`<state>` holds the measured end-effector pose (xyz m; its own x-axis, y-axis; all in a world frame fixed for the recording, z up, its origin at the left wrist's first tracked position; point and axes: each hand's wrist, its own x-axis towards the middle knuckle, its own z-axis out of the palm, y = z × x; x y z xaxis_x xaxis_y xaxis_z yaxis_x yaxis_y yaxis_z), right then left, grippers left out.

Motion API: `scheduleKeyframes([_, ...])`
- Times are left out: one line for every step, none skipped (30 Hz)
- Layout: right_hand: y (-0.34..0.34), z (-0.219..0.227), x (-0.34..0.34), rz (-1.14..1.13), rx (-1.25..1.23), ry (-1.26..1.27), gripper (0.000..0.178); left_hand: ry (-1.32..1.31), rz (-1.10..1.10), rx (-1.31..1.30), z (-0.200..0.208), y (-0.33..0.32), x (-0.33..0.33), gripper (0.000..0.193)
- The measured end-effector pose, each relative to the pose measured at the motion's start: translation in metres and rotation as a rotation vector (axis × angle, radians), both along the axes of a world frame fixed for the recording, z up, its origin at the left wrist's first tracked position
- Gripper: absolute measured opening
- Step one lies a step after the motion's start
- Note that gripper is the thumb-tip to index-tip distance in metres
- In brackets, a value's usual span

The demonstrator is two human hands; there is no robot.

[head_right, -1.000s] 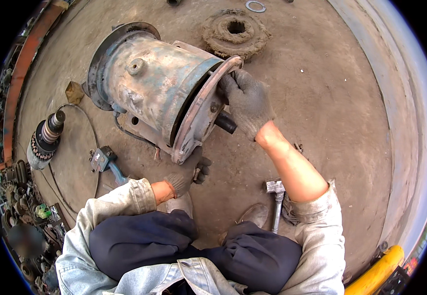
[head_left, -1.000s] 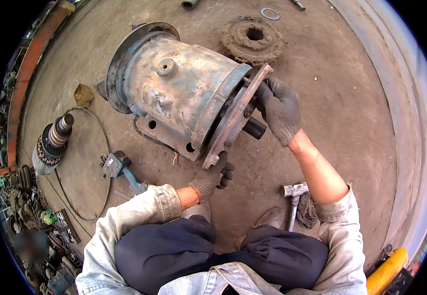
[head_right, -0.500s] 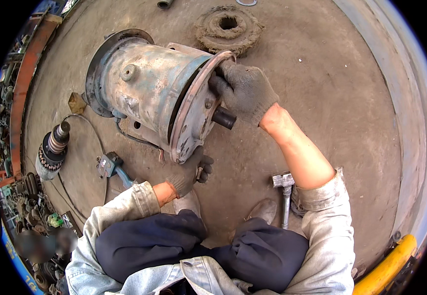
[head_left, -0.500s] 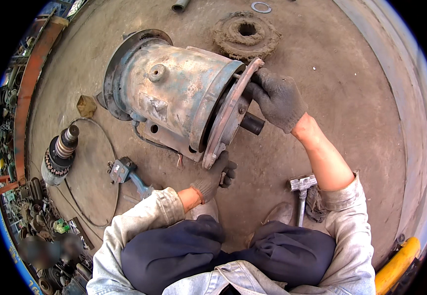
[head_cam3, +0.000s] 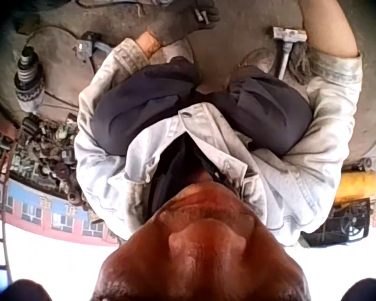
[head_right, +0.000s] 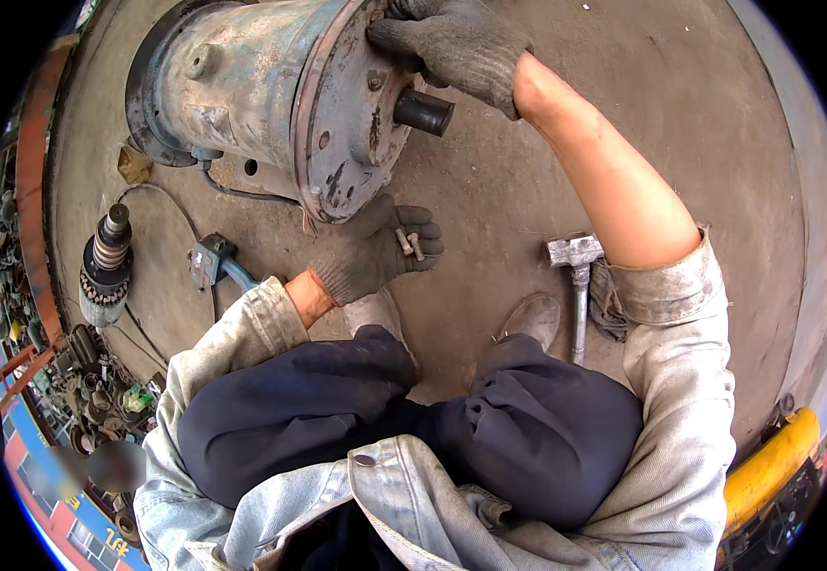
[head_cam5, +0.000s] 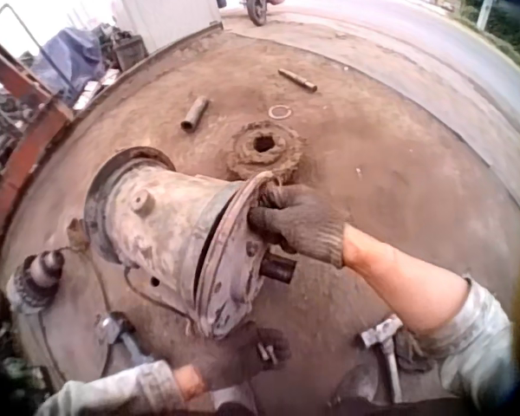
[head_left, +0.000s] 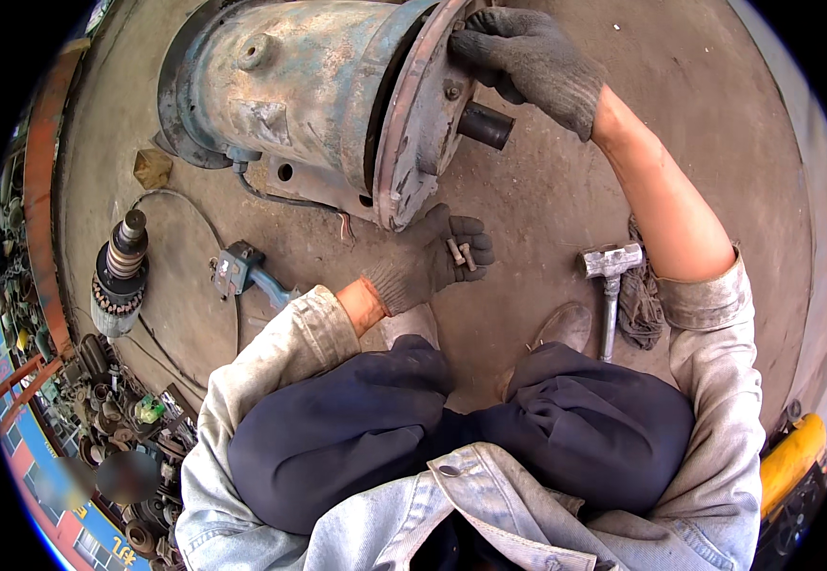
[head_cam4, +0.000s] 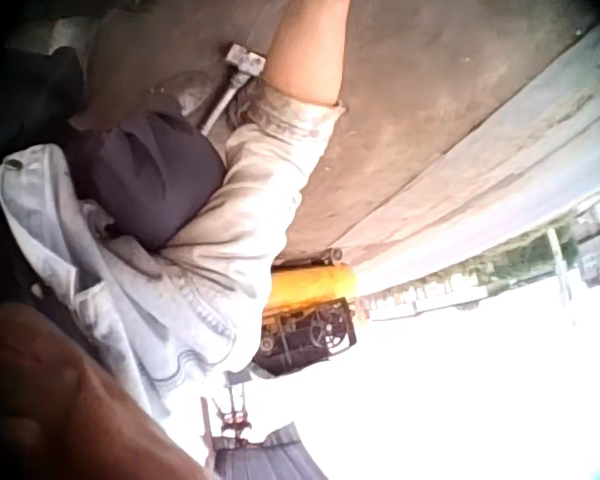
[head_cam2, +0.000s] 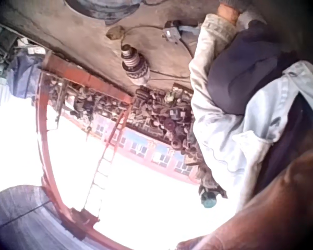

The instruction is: The person applies grease to a circular metal part using a small tool, then places it onto a larger mechanical assembly. They use a hammer and a metal rod to tap and secure the part in place. The person also picks up small metal pieces from the floor and inserts them into the assembly.

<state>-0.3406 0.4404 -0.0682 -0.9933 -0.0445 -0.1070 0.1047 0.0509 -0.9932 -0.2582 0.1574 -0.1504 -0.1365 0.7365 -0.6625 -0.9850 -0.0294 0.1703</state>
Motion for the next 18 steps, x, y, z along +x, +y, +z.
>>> scheduleKeyframes([0.0, -0.002, 0.002, -0.01, -0.142, -0.134, 0.024, -0.019, 0.007, 0.036, -0.001, -0.001, 0.002, 0.051])
scheduleKeyframes([0.0, -0.004, 0.005, -0.02, -0.284, -0.268, 0.03, -0.032, 0.008, 0.053, -0.001, -0.001, 0.005, 0.05])
scheduleKeyframes([0.001, -0.003, 0.007, -0.014, -0.273, -0.25, 0.029, -0.039, 0.008, 0.073, -0.003, 0.0, 0.005, 0.049])
scheduleKeyframes([0.002, -0.007, 0.019, -0.072, -0.118, -0.187, 0.029, -0.042, 0.007, 0.089, -0.005, 0.002, 0.006, 0.048])
scheduleKeyframes([0.0, -0.011, 0.038, -0.126, 0.034, -0.12, 0.029, -0.032, 0.009, 0.094, -0.006, 0.002, 0.006, 0.047])
scheduleKeyframes([-0.005, -0.011, 0.054, -0.175, 0.182, -0.052, 0.031, -0.024, 0.016, 0.092, -0.007, -0.001, 0.006, 0.046])
scheduleKeyframes([-0.008, -0.005, 0.068, -0.076, 0.194, -0.072, 0.025, -0.018, 0.02, 0.092, -0.009, -0.002, 0.006, 0.045])
scheduleKeyframes([-0.013, -0.004, 0.079, 0.103, 0.173, -0.095, 0.024, 0.004, 0.037, 0.066, 0.002, -0.011, 0.003, 0.044])
scheduleKeyframes([-0.016, -0.013, 0.094, 0.276, 0.179, -0.14, 0.023, 0.015, 0.039, 0.061, 0.002, -0.012, 0.003, 0.044])
scheduleKeyframes([-0.025, -0.021, 0.108, 0.395, 0.278, -0.16, 0.026, -0.003, 0.031, 0.058, 0.005, -0.013, 0.002, 0.043])
scheduleKeyframes([-0.033, -0.03, 0.122, 0.511, 0.381, -0.182, 0.031, -0.022, 0.018, 0.06, 0.007, -0.012, 0.001, 0.043])
scheduleKeyframes([-0.035, -0.055, 0.144, 0.453, 0.404, -0.137, 0.033, -0.072, -0.018, 0.089, -0.004, 0.002, 0.005, 0.043])
scheduleKeyframes([-0.044, -0.077, 0.16, 0.406, 0.407, -0.054, 0.035, -0.056, -0.017, 0.098, -0.002, 0.005, 0.008, 0.043])
scheduleKeyframes([-0.054, -0.084, 0.165, 0.363, 0.406, 0.034, 0.038, -0.037, -0.011, 0.101, 0.0, 0.003, 0.01, 0.043])
scheduleKeyframes([-0.058, -0.09, 0.169, 0.354, 0.415, 0.047, 0.04, -0.018, -0.005, 0.105, 0.002, 0.001, 0.012, 0.043])
scheduleKeyframes([-0.062, -0.095, 0.173, 0.345, 0.425, 0.058, 0.042, 0.0, -0.001, 0.109, 0.003, 0.0, 0.015, 0.044])
scheduleKeyframes([-0.065, -0.096, 0.172, 0.33, 0.437, 0.072, 0.044, 0.022, -0.001, 0.114, 0.004, -0.001, 0.014, 0.044])
scheduleKeyframes([-0.066, -0.095, 0.172, 0.339, 0.468, 0.045, 0.044, 0.042, -0.003, 0.12, 0.005, -0.001, 0.013, 0.044])
